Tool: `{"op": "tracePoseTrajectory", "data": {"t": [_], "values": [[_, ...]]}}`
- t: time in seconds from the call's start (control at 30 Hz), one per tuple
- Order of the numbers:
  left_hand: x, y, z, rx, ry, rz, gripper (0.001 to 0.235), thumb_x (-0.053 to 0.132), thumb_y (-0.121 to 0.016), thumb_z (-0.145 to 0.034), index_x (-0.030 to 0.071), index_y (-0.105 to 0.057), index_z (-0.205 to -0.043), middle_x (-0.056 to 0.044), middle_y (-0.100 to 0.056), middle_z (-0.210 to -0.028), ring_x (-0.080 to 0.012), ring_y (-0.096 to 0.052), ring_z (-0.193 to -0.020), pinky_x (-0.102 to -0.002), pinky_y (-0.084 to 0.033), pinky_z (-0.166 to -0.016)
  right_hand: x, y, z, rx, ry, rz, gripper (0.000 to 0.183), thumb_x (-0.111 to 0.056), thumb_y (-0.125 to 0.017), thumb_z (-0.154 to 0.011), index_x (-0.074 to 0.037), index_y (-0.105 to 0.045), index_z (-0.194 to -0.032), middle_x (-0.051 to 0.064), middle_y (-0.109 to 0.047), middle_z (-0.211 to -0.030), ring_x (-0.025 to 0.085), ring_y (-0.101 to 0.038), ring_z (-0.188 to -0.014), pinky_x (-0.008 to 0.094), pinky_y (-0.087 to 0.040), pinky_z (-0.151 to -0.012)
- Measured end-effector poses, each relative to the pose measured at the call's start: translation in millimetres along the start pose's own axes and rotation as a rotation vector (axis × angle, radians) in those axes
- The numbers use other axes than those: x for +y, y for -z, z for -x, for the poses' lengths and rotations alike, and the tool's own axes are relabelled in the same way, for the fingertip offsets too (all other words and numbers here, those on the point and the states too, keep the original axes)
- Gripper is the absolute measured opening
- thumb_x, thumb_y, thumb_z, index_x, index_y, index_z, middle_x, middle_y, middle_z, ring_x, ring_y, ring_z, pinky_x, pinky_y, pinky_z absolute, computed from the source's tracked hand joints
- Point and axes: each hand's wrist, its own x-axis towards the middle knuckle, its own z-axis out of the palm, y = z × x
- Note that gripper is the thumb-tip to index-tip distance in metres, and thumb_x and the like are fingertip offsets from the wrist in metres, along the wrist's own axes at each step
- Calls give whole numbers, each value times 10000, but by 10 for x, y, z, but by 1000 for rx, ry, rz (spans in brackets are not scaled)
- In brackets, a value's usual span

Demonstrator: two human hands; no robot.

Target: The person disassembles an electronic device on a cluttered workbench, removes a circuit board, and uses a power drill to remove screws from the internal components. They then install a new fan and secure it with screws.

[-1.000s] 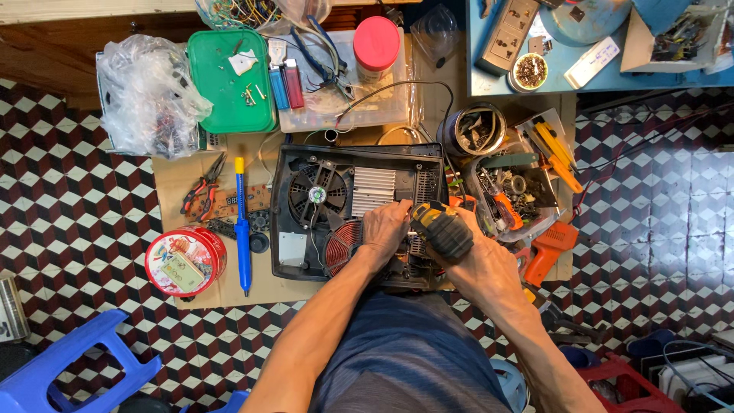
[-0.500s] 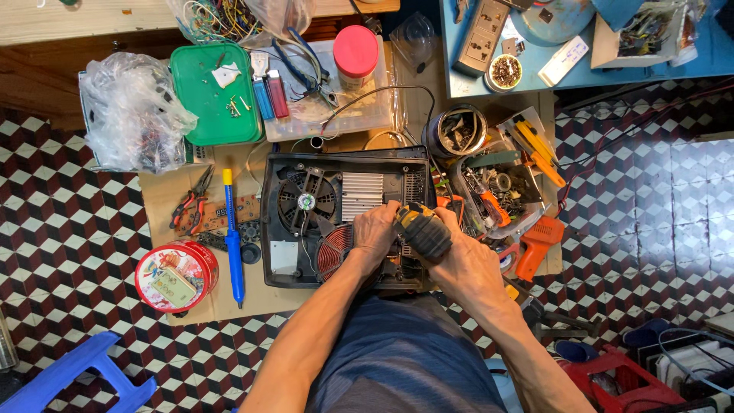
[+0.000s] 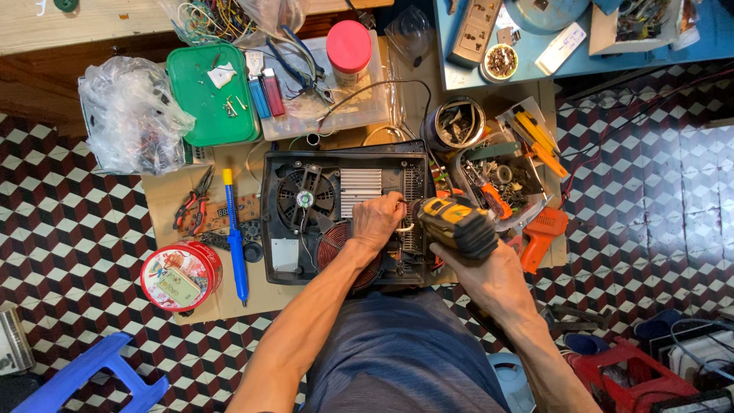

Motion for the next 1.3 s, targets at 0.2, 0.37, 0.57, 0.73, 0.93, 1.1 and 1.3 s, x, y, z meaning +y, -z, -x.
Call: {"op": "tracePoseTrajectory", "data": {"t": [0.2,0.37,0.57,0.73,0.93,1.1,1.3], "values": [[27,304,-367,-118,7,90,152,233,-716,-910,102,-711,-987,-90,-677,-621,-244,-659,-525,-397,-508,-506,129,252,70,43,-32,-244,474,-253,-789,-845,-67,-706,-1272,49,-778,-1149,144,-732,-1000,300,-572,-865],[-58,464,-482,-331,243,339,224,266,-700,-895,127,-744,-1065,-17,-578,-553,-124,-565,-491,-317,-460,-481,273,349,78,73,-205,-464,314,-192,-810,-884,22,-717,-1095,90,-668,-809,161,-584,-610,307,-466,-511],[-110,308,-179,-411,443,637,339,221,-609,-932,52,-735,-1197,37,-565,-608,-60,-488,-545,-270,-400,-509,534,206,72,31,-246,-665,271,-169,-792,-835,-18,-686,-1035,20,-657,-737,102,-596,-547,250,-499,-479],[-4,252,-38,-408,531,637,408,204,-590,-908,52,-718,-1265,29,-605,-615,-56,-517,-539,-262,-421,-517,710,125,103,33,-258,-642,248,-171,-806,-839,-17,-702,-1003,35,-655,-713,110,-586,-541,257,-489,-483],[277,398,126,-346,583,281,300,216,-548,-968,98,-741,-1166,-51,-620,-572,-130,-540,-491,-337,-435,-478,783,117,100,37,-307,-620,225,-191,-799,-851,-18,-709,-962,44,-667,-704,103,-606,-557,257,-512,-505],[409,248,275,-375,274,19,266,305,-628,-961,75,-752,-1013,-147,-719,-700,-318,-680,-590,-461,-515,-561,792,141,75,35,-250,-623,241,-183,-795,-848,-24,-707,-1005,33,-670,-746,101,-585,-556,255,-493,-500],[395,11,242,-386,387,30,265,316,-665,-906,93,-809,-909,-187,-738,-772,-381,-717,-697,-495,-552,-650,774,184,51,29,-262,-610,276,-185,-789,-848,-26,-706,-1058,23,-669,-787,96,-575,-567,248,-488,-503]]}}
